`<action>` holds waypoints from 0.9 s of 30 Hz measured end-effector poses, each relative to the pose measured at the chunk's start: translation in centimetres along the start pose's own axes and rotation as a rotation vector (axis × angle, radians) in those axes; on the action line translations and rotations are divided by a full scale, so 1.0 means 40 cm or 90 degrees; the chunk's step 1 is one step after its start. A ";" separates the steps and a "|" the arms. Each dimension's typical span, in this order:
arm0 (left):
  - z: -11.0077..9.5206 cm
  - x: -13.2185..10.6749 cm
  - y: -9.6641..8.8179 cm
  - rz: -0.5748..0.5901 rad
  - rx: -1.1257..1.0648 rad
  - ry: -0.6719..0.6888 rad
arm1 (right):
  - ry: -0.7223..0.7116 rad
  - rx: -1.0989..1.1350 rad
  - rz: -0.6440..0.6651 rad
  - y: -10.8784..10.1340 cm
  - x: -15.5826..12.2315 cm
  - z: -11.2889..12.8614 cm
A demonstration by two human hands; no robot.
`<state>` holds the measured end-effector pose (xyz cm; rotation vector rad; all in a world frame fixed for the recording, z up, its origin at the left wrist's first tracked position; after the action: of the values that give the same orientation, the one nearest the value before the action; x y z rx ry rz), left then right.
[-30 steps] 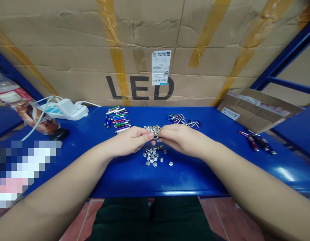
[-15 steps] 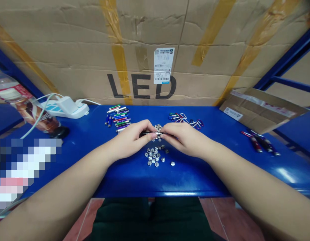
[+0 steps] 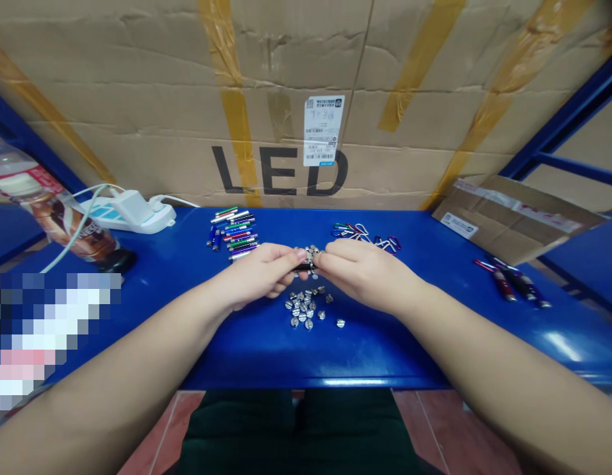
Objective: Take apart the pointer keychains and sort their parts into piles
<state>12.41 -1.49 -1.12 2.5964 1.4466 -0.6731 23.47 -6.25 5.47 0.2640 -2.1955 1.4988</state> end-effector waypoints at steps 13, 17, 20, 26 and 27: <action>-0.086 -0.059 -0.018 -0.132 0.196 0.311 | 0.120 0.219 -0.027 0.012 -0.022 -0.050; -0.110 -0.083 -0.028 -0.227 0.333 0.397 | 0.172 0.305 -0.031 0.022 -0.026 -0.059; -0.113 -0.083 -0.031 -0.244 0.337 0.400 | 0.163 0.302 -0.042 0.022 -0.024 -0.057; -0.101 -0.063 -0.033 -0.220 0.281 0.316 | 0.132 0.269 -0.027 0.026 -0.021 -0.046; -0.098 -0.060 -0.032 -0.216 0.279 0.304 | 0.135 0.270 -0.027 0.027 -0.020 -0.046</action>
<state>11.56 -1.55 3.60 3.0192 2.1274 -0.4548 24.23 -4.24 4.73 0.2699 -1.6849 1.8653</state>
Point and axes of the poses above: each hand's wrist, its own x-axis towards the middle knuckle, its own y-axis out of the palm, z = x × y, the point moved 9 cm from there along x, towards the middle knuckle, and after that the axes turned 12 degrees about -y, right-handed, at the moved point
